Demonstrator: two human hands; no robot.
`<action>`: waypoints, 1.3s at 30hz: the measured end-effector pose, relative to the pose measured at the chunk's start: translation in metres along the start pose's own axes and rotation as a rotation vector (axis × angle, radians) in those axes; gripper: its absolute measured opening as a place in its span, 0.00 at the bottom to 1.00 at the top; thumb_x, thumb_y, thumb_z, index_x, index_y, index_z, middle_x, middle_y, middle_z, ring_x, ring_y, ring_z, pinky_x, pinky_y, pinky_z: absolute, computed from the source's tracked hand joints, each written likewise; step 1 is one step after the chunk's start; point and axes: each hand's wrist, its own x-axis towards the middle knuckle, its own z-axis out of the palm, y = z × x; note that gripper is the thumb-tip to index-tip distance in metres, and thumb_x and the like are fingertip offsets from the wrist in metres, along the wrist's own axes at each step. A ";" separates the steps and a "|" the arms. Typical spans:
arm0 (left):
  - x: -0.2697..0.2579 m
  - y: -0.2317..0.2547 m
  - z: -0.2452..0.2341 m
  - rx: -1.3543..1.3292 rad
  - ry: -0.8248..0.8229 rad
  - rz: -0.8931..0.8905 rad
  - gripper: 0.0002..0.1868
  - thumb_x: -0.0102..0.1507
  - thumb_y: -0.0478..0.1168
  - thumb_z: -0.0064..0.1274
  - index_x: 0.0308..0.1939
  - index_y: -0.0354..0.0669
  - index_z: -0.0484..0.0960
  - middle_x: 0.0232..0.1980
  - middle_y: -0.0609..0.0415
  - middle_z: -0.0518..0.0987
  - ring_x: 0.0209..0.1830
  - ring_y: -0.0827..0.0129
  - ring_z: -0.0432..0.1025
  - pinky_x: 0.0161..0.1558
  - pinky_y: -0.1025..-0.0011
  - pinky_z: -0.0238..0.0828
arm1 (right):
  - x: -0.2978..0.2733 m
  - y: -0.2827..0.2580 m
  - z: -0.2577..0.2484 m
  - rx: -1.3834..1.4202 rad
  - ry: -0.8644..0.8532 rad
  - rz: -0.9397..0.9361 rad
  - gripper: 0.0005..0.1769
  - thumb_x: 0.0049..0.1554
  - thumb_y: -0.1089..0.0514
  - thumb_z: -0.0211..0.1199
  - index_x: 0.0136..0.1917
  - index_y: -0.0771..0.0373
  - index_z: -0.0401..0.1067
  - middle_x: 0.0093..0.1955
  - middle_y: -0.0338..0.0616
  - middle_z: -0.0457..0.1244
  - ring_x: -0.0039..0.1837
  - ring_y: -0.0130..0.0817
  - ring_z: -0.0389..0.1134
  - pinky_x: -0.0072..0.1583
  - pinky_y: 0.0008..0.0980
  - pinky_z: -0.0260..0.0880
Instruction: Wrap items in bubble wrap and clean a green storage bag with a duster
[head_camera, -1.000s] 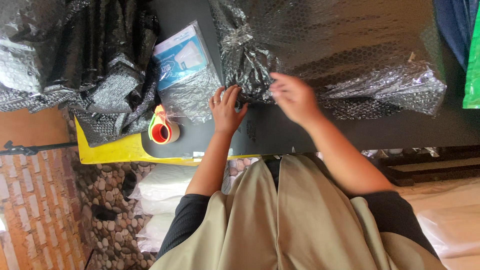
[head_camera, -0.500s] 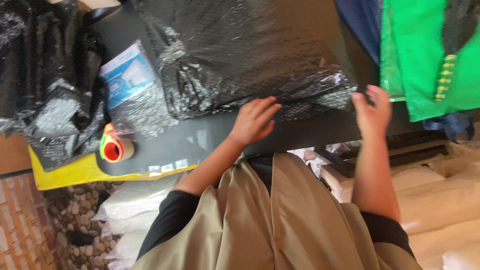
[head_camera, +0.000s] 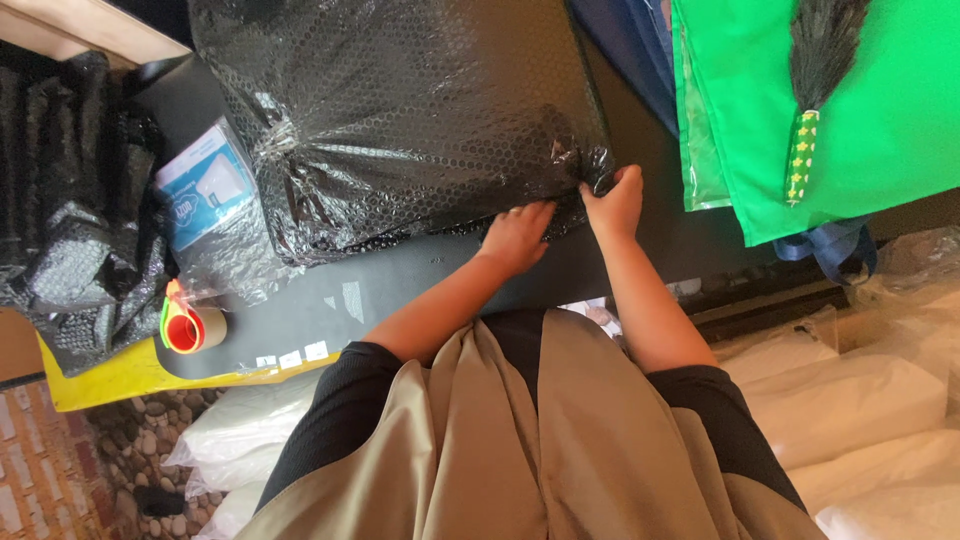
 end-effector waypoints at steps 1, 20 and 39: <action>0.004 0.005 -0.009 0.005 -0.001 0.001 0.45 0.57 0.55 0.64 0.75 0.49 0.63 0.64 0.51 0.73 0.57 0.53 0.77 0.50 0.53 0.78 | -0.004 -0.003 -0.005 0.005 0.002 0.002 0.38 0.40 0.53 0.84 0.52 0.63 0.61 0.48 0.55 0.60 0.52 0.62 0.68 0.55 0.54 0.70; 0.048 0.018 0.043 0.013 -0.143 0.055 0.38 0.49 0.63 0.65 0.56 0.46 0.81 0.58 0.50 0.75 0.59 0.53 0.75 0.52 0.57 0.76 | -0.018 -0.043 -0.052 -0.177 -0.429 -0.597 0.37 0.40 0.56 0.67 0.65 0.56 0.76 0.61 0.48 0.62 0.62 0.51 0.65 0.57 0.49 0.71; 0.055 -0.008 0.008 -0.386 0.117 0.207 0.36 0.58 0.44 0.65 0.67 0.59 0.65 0.73 0.45 0.60 0.43 0.36 0.79 0.44 0.46 0.83 | 0.028 0.006 -0.016 0.024 -0.538 -0.671 0.16 0.42 0.65 0.65 0.47 0.62 0.77 0.46 0.50 0.71 0.55 0.56 0.71 0.57 0.57 0.69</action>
